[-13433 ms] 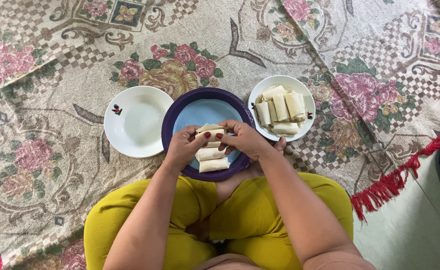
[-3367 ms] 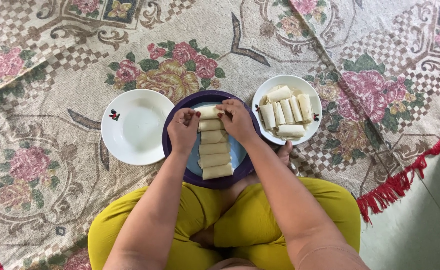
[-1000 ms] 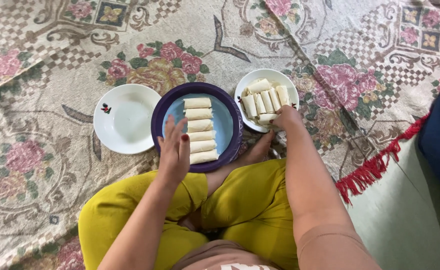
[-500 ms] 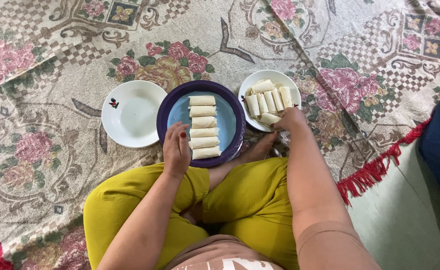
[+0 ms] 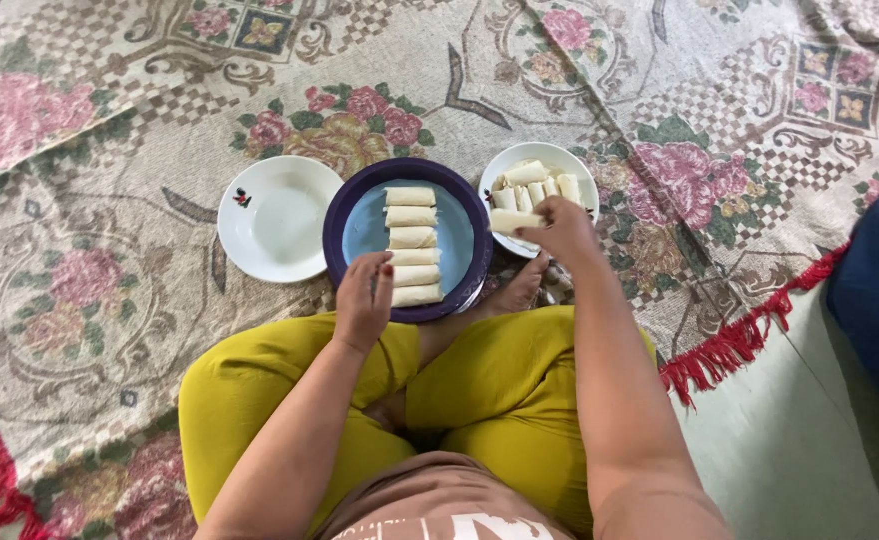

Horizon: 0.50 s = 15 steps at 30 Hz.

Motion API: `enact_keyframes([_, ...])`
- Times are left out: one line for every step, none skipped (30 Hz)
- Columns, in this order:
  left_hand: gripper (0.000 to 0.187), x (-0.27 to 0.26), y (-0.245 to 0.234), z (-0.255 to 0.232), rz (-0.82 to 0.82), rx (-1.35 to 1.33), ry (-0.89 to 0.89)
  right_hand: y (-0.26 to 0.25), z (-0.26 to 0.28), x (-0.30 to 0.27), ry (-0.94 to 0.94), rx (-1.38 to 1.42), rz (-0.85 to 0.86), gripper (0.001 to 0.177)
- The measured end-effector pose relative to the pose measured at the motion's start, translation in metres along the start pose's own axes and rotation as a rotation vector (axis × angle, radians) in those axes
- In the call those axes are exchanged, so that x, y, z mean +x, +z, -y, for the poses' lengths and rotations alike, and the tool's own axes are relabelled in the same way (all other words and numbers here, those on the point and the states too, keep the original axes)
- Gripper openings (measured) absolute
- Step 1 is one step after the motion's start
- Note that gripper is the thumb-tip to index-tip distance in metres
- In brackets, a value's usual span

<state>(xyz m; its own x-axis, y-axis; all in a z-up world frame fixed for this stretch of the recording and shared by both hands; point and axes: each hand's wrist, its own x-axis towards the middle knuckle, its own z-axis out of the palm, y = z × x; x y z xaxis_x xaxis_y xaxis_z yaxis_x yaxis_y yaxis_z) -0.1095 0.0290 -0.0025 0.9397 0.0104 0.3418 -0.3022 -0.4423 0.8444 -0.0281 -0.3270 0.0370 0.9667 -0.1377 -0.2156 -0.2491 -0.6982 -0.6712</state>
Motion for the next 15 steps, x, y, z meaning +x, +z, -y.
enact_keyframes([0.029,-0.002,-0.003,-0.007,-0.005,0.004,-0.004,0.003,0.029,-0.026,-0.004,0.000,0.007,0.058])
enact_keyframes([0.033,-0.004,-0.005,-0.013,0.052,-0.159,-0.117,0.005,0.057,-0.051,-0.052,0.120,0.092,0.051])
enact_keyframes([0.038,-0.006,-0.006,-0.020,0.113,-0.323,-0.228,0.007,0.084,-0.077,-0.095,0.243,0.175,0.046])
enact_keyframes([0.038,-0.005,-0.005,-0.017,0.111,-0.321,-0.231,0.001,0.119,-0.104,-0.095,0.243,0.179,0.046])
enact_keyframes([0.039,-0.004,-0.002,-0.013,0.164,-0.478,-0.362,-0.006,0.152,-0.130,-0.117,0.221,0.182,0.042])
enact_keyframes([0.044,-0.003,0.001,-0.010,0.216,-0.634,-0.493,-0.013,0.185,-0.157,-0.139,0.199,0.186,0.039])
enact_keyframes([0.044,-0.003,0.000,-0.008,0.219,-0.635,-0.493,0.028,0.148,-0.127,-0.137,0.199,0.184,0.039])
enact_keyframes([0.039,-0.002,-0.001,-0.005,0.206,-0.605,-0.542,0.067,0.109,-0.105,-0.126,0.252,0.198,0.037])
enact_keyframes([0.034,-0.002,-0.003,-0.001,0.191,-0.572,-0.590,0.105,0.069,-0.087,-0.117,0.307,0.213,0.036])
enact_keyframes([0.034,0.000,-0.002,0.005,0.192,-0.570,-0.589,0.111,0.067,-0.081,-0.117,0.309,0.212,0.036])
enact_keyframes([0.032,0.002,0.000,0.011,0.177,-0.552,-0.620,0.118,0.064,-0.077,-0.085,0.305,0.233,0.030])
enact_keyframes([0.030,0.003,0.001,0.018,0.162,-0.535,-0.650,0.125,0.061,-0.072,-0.052,0.301,0.254,0.024])
enact_keyframes([0.030,0.003,0.002,0.020,0.164,-0.533,-0.653,0.135,0.053,-0.064,-0.049,0.303,0.256,0.024])
enact_keyframes([0.031,0.003,0.002,0.023,0.164,-0.485,-0.651,0.146,0.045,-0.056,-0.038,0.225,0.273,0.022])
enact_keyframes([0.034,0.004,0.002,0.025,0.163,-0.438,-0.648,0.156,0.037,-0.047,-0.028,0.146,0.290,0.021])
